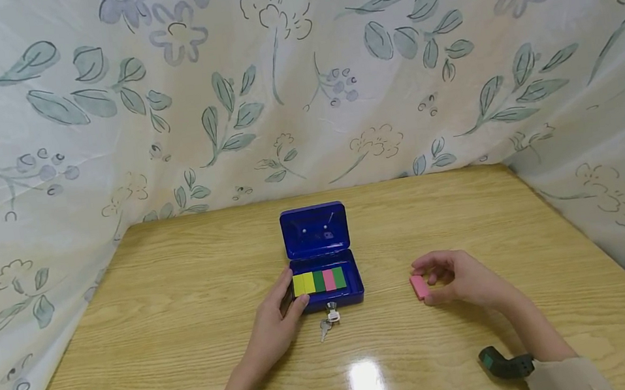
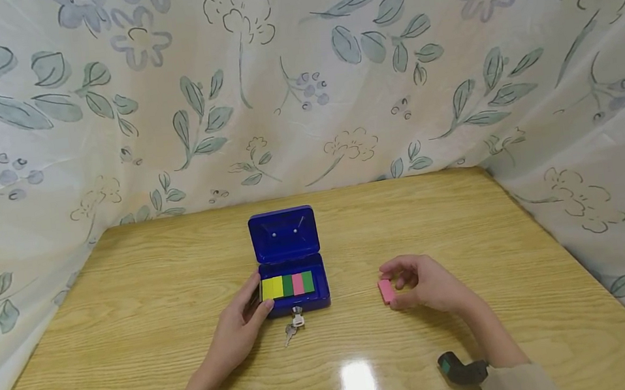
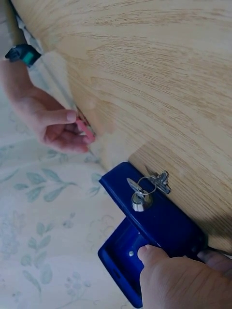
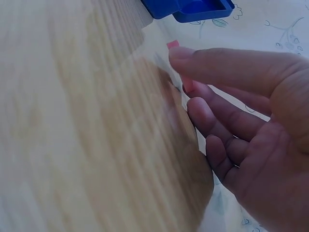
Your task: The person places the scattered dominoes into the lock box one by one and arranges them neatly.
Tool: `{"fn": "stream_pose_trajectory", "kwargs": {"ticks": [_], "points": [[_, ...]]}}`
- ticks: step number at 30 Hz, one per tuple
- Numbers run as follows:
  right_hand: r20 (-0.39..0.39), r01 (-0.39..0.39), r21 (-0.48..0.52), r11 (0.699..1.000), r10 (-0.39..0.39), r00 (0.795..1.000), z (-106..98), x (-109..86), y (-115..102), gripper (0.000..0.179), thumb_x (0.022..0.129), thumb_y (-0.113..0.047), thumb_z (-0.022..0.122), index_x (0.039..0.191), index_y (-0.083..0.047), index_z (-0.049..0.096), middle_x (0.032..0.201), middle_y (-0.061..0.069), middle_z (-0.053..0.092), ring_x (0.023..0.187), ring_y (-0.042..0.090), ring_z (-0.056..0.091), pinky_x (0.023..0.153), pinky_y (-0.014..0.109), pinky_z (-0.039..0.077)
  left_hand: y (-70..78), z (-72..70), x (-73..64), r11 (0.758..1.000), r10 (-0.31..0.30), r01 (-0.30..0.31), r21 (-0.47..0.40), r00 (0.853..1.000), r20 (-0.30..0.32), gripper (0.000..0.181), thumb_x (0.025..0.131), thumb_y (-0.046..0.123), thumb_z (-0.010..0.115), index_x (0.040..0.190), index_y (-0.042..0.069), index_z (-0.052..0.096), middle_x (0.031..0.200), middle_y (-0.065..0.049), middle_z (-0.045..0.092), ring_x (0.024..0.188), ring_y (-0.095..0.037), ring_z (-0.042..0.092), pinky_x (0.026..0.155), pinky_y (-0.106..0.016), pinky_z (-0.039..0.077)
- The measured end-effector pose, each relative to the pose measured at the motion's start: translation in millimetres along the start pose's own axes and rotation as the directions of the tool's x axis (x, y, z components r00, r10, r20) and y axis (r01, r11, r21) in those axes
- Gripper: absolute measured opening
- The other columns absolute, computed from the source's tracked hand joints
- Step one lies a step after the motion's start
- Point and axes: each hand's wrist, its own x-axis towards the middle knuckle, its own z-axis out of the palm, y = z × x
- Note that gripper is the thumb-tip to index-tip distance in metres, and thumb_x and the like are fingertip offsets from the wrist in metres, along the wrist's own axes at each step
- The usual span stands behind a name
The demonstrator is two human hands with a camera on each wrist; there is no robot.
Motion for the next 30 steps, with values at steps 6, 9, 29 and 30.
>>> {"fn": "stream_pose_trajectory", "kwargs": {"ticks": [6,9,29,30], "points": [[-0.022,-0.008,0.031,0.999,0.009,1.000,0.1,-0.3,1.3,0.063,0.073,-0.013,0.089,0.127,0.002,0.061,0.114,0.011,0.065,0.096,0.031,0.057,0.074,0.027,0.053,0.4,0.2,0.1,1.000,0.007,-0.006,0.017,1.000,-0.004,0.062,0.100,0.020,0.061,0.153,0.005,0.033,0.157,-0.006,0.030,0.141,-0.015,0.028,0.106,-0.026,0.034],[-0.029,0.006,0.029,1.000,-0.006,1.000,0.4,0.3,3.6,0.061,0.074,-0.013,0.088,0.126,0.002,0.061,0.113,0.011,0.065,0.096,0.031,0.058,0.075,0.028,0.054,0.3,0.4,0.0,1.000,0.007,-0.007,0.021,1.000,-0.007,0.062,0.100,0.021,0.061,0.153,0.005,0.033,0.157,-0.007,0.030,0.141,-0.015,0.028,0.107,-0.026,0.034],[-0.159,0.012,0.035,0.999,-0.006,0.987,4.0,3.3,3.6,0.054,0.076,-0.018,0.087,0.123,-0.004,0.064,0.110,0.006,0.067,0.100,0.030,0.059,0.082,0.031,0.055,-2.7,1.2,-0.8,1.000,0.007,-0.007,0.013,1.000,-0.006,0.062,0.100,0.020,0.061,0.153,0.005,0.033,0.157,-0.006,0.029,0.141,-0.014,0.029,0.106,-0.025,0.035],[-0.163,0.013,0.036,0.999,-0.007,0.987,4.0,3.4,3.5,0.054,0.076,-0.018,0.087,0.123,-0.003,0.064,0.110,0.006,0.067,0.101,0.030,0.059,0.082,0.031,0.055,-2.8,1.2,-0.7,1.000,0.008,-0.008,0.012,1.000,-0.006,0.062,0.100,0.020,0.061,0.153,0.005,0.033,0.157,-0.006,0.029,0.141,-0.014,0.029,0.106,-0.025,0.034]]}}
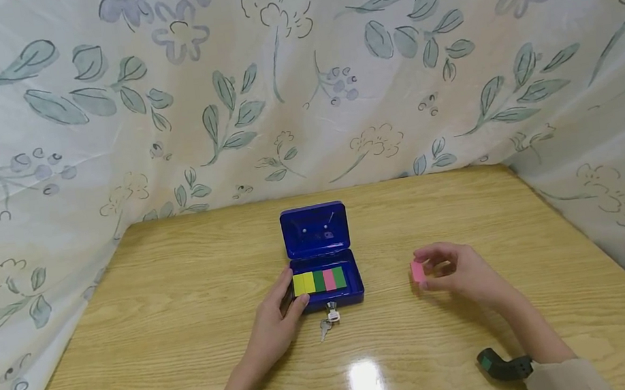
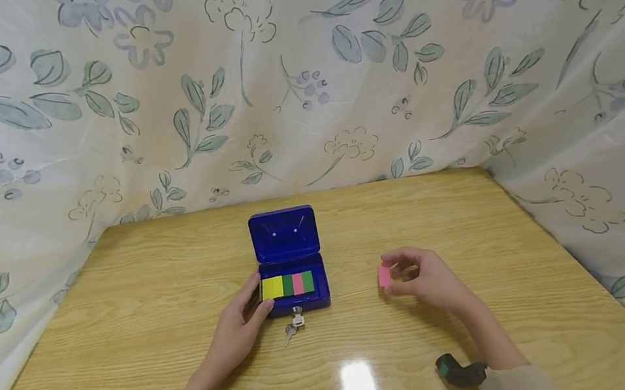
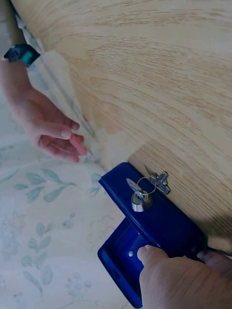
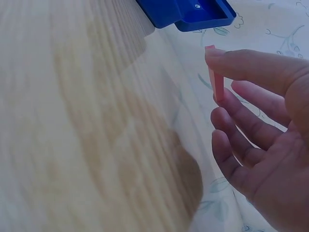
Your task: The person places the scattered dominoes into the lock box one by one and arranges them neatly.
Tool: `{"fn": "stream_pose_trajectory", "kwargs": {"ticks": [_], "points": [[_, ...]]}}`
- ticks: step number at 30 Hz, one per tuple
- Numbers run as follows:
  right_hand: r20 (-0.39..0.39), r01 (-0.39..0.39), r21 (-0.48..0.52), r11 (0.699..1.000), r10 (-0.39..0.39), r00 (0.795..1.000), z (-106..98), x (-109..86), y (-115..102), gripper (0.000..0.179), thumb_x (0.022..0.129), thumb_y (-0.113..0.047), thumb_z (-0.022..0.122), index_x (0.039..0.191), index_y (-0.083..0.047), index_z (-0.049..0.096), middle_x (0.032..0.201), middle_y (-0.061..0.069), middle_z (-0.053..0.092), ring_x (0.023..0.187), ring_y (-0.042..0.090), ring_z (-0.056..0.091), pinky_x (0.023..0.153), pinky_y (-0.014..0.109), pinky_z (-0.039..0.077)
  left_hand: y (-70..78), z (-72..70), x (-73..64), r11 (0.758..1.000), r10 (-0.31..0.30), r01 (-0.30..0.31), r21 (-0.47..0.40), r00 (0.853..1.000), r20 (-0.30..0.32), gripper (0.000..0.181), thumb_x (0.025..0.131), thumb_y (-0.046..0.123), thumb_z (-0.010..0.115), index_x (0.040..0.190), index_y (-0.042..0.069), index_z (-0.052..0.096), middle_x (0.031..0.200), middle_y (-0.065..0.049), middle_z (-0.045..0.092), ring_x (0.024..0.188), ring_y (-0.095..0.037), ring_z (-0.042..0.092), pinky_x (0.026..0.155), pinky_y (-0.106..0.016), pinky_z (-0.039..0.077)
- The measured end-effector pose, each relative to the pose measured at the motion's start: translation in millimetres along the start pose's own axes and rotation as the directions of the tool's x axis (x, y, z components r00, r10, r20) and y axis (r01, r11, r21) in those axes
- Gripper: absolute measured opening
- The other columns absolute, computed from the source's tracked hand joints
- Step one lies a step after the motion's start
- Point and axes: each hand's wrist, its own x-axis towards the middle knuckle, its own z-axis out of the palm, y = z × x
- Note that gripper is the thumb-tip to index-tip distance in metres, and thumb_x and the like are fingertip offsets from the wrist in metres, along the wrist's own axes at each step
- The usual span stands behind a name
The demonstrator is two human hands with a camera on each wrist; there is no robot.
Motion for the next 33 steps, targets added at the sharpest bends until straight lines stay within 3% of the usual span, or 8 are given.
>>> {"fn": "stream_pose_trajectory", "kwargs": {"ticks": [14,33], "points": [[-0.041,-0.025,-0.015,1.000,0.025,0.999,2,-0.6,-4,0.051,0.079,-0.023,0.086,0.123,-0.006,0.065,0.113,0.006,0.065,0.105,0.028,0.056,0.083,0.029,0.053,1.0,-0.3,-0.3,1.000,0.004,-0.004,-0.005,1.000,0.003,0.062,0.100,0.020,0.061,0.153,0.004,0.033,0.157,-0.008,0.029,0.141,-0.015,0.028,0.106,-0.026,0.034],[-0.057,0.016,0.005,1.000,-0.016,0.998,12,1.3,-13,0.047,0.079,-0.025,0.086,0.118,-0.009,0.067,0.113,0.006,0.065,0.106,0.028,0.056,0.083,0.028,0.054,0.8,-1.3,1.4,1.000,0.021,-0.021,-0.009,1.000,0.010,0.062,0.100,0.022,0.060,0.153,0.003,0.032,0.157,-0.011,0.029,0.142,-0.019,0.027,0.106,-0.029,0.035]]}}
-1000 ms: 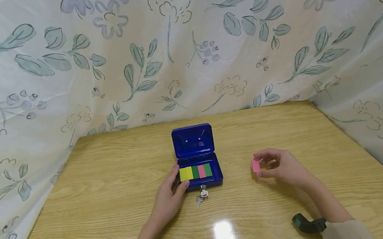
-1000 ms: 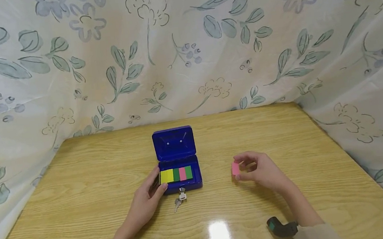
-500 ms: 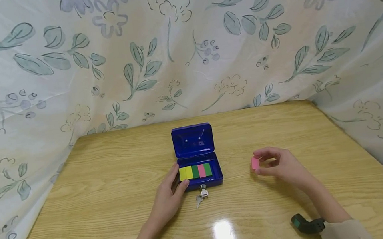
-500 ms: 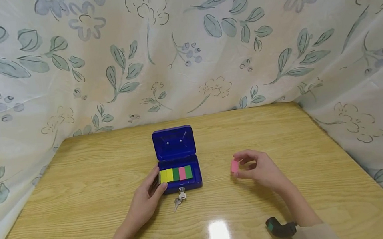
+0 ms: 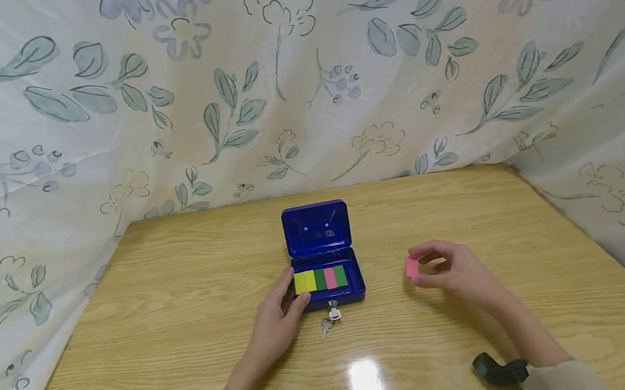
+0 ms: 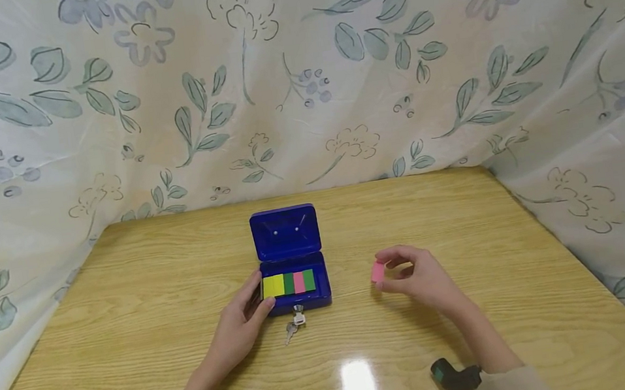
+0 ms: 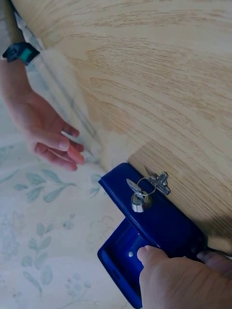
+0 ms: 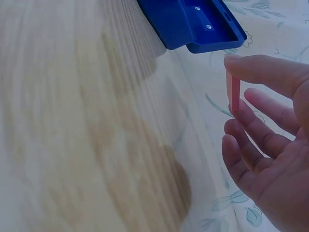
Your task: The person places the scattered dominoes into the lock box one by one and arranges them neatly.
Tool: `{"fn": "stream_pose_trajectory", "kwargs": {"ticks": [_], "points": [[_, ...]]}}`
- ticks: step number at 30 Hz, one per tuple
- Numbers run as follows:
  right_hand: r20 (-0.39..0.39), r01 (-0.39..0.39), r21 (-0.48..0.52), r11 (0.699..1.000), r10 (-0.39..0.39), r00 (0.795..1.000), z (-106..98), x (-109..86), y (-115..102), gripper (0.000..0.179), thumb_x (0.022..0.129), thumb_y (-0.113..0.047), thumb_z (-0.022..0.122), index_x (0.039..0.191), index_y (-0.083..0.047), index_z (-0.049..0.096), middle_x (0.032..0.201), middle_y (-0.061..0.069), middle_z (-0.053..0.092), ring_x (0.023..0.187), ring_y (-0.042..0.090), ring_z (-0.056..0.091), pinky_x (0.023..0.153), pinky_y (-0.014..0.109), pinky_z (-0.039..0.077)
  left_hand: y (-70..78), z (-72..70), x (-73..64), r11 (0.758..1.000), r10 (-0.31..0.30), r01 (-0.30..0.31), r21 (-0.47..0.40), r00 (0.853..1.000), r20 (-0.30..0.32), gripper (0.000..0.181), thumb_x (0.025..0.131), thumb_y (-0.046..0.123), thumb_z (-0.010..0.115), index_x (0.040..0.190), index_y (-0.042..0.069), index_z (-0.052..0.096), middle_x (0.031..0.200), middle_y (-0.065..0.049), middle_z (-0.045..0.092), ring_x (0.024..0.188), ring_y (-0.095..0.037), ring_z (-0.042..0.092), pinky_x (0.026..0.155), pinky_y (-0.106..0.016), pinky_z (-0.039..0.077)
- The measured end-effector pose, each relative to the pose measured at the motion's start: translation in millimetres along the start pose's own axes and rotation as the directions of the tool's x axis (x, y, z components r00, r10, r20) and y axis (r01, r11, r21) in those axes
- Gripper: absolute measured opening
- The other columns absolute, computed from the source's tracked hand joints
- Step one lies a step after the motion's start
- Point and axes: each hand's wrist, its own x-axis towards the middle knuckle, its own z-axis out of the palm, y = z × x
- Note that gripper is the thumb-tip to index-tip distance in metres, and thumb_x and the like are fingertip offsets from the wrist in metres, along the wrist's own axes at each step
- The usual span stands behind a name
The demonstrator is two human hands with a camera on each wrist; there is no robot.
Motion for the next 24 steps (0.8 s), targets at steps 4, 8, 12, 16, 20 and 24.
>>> {"fn": "stream_pose_trajectory", "kwargs": {"ticks": [4,8,12,16,20,24], "points": [[0.007,0.013,-0.001,1.000,-0.013,1.000,3,0.2,-4,0.047,0.079,-0.025,0.086,0.119,-0.009,0.067,0.114,0.005,0.065,0.106,0.027,0.057,0.083,0.030,0.054,0.6,0.8,-0.2,1.000,0.001,-0.001,-0.008,1.000,-0.004,0.062,0.100,0.021,0.060,0.153,0.004,0.033,0.157,-0.010,0.029,0.142,-0.019,0.027,0.107,-0.029,0.035],[0.011,0.026,0.000,1.000,-0.026,1.000,7,1.8,-8,0.046,0.079,-0.024,0.086,0.118,-0.009,0.067,0.114,0.004,0.065,0.105,0.027,0.058,0.084,0.033,0.055,1.4,1.2,-1.0,0.999,0.024,-0.025,-0.020,1.000,-0.012,0.060,0.100,0.019,0.060,0.152,0.003,0.034,0.157,-0.012,0.029,0.142,-0.022,0.028,0.107,-0.034,0.034],[0.014,0.020,-0.016,1.000,-0.020,1.000,13,4.5,-10,0.045,0.078,-0.024,0.086,0.117,-0.011,0.067,0.113,0.003,0.066,0.106,0.026,0.057,0.084,0.033,0.055,1.3,1.6,-1.6,0.999,0.032,-0.032,-0.034,0.999,-0.015,0.060,0.100,0.020,0.060,0.152,0.004,0.034,0.156,-0.013,0.030,0.142,-0.023,0.027,0.108,-0.036,0.034],[0.022,0.017,-0.026,1.000,-0.017,1.000,18,6.8,-12,0.045,0.078,-0.023,0.086,0.117,-0.010,0.068,0.113,0.004,0.066,0.106,0.025,0.057,0.085,0.035,0.055,1.4,1.8,-1.4,0.999,0.028,-0.028,-0.028,1.000,-0.014,0.061,0.100,0.021,0.060,0.152,0.003,0.034,0.157,-0.012,0.030,0.142,-0.022,0.027,0.108,-0.034,0.034],[0.022,0.024,-0.018,1.000,-0.024,0.999,21,8.9,-18,0.044,0.079,-0.022,0.086,0.116,-0.008,0.068,0.112,0.004,0.066,0.106,0.025,0.057,0.087,0.039,0.054,1.8,1.9,-1.5,1.000,0.013,-0.013,-0.010,1.000,-0.011,0.062,0.100,0.021,0.060,0.152,0.003,0.033,0.157,-0.011,0.029,0.142,-0.020,0.027,0.107,-0.031,0.034],[0.030,0.017,-0.009,1.000,-0.017,0.999,22,12.7,-25,0.043,0.079,-0.023,0.086,0.115,-0.008,0.069,0.112,0.004,0.066,0.108,0.027,0.056,0.087,0.039,0.054,2.3,1.7,-1.6,1.000,-0.021,0.021,0.004,1.000,-0.008,0.061,0.100,0.021,0.060,0.153,0.005,0.033,0.157,-0.008,0.029,0.142,-0.015,0.027,0.107,-0.027,0.034]]}}
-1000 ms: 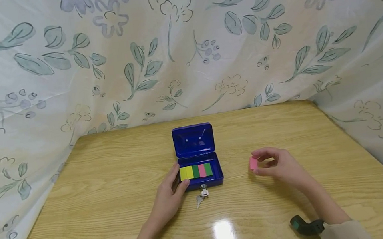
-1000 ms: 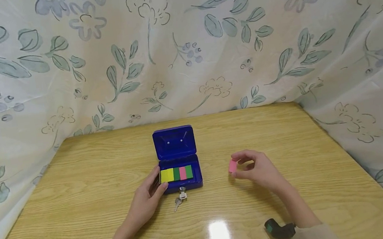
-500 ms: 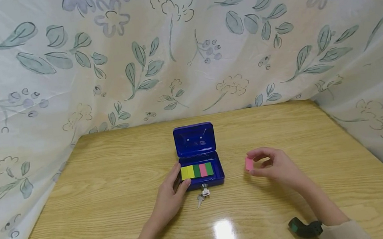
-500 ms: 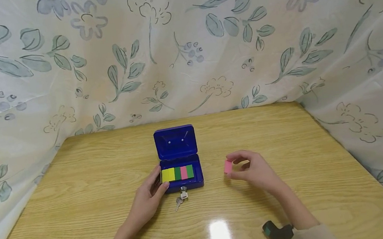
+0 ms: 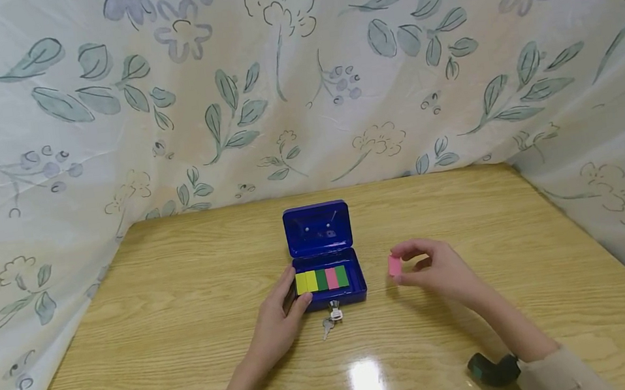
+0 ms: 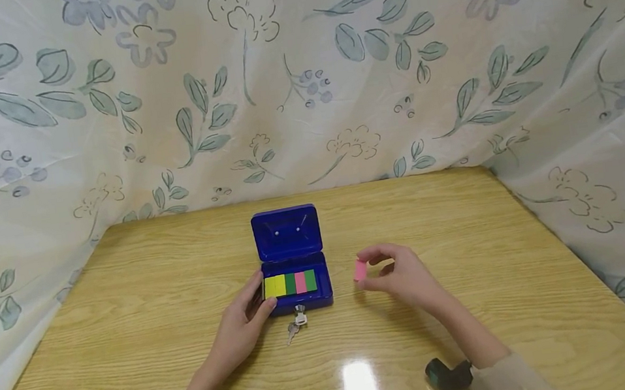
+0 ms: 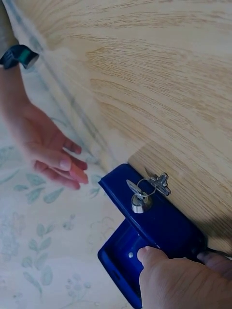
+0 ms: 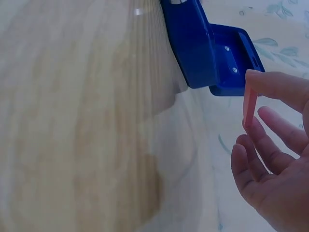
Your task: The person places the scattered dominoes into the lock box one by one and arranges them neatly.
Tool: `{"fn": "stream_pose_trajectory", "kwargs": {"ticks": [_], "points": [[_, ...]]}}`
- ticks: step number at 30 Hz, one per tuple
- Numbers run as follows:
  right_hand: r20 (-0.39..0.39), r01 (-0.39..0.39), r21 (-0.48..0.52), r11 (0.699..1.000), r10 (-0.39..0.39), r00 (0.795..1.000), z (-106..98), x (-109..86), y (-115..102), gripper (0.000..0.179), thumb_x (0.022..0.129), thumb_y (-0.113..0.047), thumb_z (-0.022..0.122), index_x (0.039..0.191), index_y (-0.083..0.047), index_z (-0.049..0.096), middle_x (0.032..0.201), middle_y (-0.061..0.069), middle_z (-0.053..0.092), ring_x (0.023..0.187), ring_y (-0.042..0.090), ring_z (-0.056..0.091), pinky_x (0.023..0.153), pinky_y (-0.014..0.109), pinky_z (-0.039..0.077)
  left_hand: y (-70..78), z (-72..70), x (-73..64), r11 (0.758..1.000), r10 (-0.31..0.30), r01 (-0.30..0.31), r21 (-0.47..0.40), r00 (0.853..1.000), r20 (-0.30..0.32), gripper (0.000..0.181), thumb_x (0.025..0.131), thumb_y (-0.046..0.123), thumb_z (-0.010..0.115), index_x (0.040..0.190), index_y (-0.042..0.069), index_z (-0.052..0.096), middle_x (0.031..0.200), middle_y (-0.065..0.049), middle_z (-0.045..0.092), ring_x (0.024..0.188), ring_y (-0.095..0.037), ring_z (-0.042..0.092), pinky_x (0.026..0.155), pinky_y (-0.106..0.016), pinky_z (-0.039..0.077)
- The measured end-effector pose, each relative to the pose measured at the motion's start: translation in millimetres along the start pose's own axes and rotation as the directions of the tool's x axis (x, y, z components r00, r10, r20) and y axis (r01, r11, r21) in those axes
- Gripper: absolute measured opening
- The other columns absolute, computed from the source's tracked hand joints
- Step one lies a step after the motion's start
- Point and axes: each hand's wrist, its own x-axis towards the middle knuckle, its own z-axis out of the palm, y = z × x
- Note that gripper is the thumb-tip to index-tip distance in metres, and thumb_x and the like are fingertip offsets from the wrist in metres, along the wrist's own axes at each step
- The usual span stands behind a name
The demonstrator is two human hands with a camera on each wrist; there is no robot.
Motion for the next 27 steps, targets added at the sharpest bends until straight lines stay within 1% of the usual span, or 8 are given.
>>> {"fn": "stream_pose_trajectory", "kwargs": {"ticks": [4,10,13,17,20,22,27], "points": [[0.014,-0.020,0.010,1.000,0.020,1.000,3,5.2,-5,0.043,0.079,-0.024,0.086,0.115,-0.009,0.069,0.113,0.004,0.067,0.110,0.028,0.055,0.088,0.039,0.053,-1.1,-0.2,0.1,1.000,-0.004,0.004,-0.002,1.000,-0.002,0.061,0.100,0.021,0.060,0.153,0.005,0.033,0.157,-0.008,0.029,0.141,-0.014,0.027,0.107,-0.027,0.034],[0.012,-0.024,0.024,0.999,0.024,1.000,13,10.5,-10,0.040,0.079,-0.019,0.086,0.114,-0.009,0.069,0.112,0.004,0.067,0.110,0.028,0.055,0.089,0.041,0.052,-2.8,0.0,0.5,0.999,0.039,-0.039,-0.008,0.999,-0.005,0.062,0.100,0.022,0.060,0.152,0.002,0.033,0.157,-0.012,0.029,0.142,-0.022,0.028,0.106,-0.032,0.035],[-0.007,-0.028,0.035,0.999,0.028,1.000,21,12.0,-13,0.039,0.078,-0.018,0.086,0.113,-0.009,0.069,0.111,0.003,0.067,0.109,0.028,0.054,0.089,0.043,0.052,-2.8,0.0,0.8,0.999,0.034,-0.034,-0.009,0.999,-0.001,0.062,0.100,0.022,0.060,0.153,0.002,0.033,0.157,-0.011,0.028,0.142,-0.020,0.028,0.106,-0.031,0.035],[-0.050,-0.050,0.038,0.998,0.052,0.997,30,12.5,-19,0.040,0.078,-0.021,0.087,0.112,-0.010,0.069,0.111,0.002,0.066,0.110,0.028,0.054,0.089,0.042,0.052,-2.0,-0.2,1.3,1.000,0.022,-0.022,-0.020,1.000,0.008,0.062,0.100,0.022,0.060,0.153,0.003,0.032,0.158,-0.009,0.028,0.142,-0.016,0.027,0.107,-0.029,0.034],[-0.072,-0.068,0.037,0.997,0.070,0.995,35,12.7,-23,0.041,0.078,-0.021,0.087,0.113,-0.010,0.069,0.112,0.003,0.065,0.110,0.028,0.055,0.090,0.041,0.052,-1.3,-0.3,1.4,0.999,0.025,-0.025,-0.025,1.000,0.013,0.062,0.100,0.021,0.060,0.153,0.004,0.032,0.158,-0.009,0.028,0.142,-0.016,0.027,0.107,-0.028,0.034],[-0.072,-0.067,0.037,0.997,0.070,0.995,38,13.2,-26,0.041,0.078,-0.020,0.086,0.114,-0.010,0.069,0.112,0.003,0.065,0.109,0.028,0.055,0.090,0.041,0.052,-1.2,-0.4,1.6,1.000,0.019,-0.019,-0.025,1.000,0.013,0.062,0.100,0.021,0.060,0.153,0.004,0.032,0.158,-0.008,0.028,0.142,-0.014,0.027,0.107,-0.026,0.033],[-0.051,-0.052,0.047,0.998,0.055,0.997,44,15.4,-26,0.040,0.079,-0.017,0.086,0.113,-0.009,0.069,0.113,0.005,0.065,0.111,0.030,0.054,0.091,0.044,0.052,-1.4,-0.6,1.0,0.999,0.035,-0.035,-0.016,0.999,0.007,0.062,0.100,0.023,0.060,0.153,0.003,0.033,0.157,-0.011,0.029,0.142,-0.019,0.027,0.107,-0.029,0.034]]}}
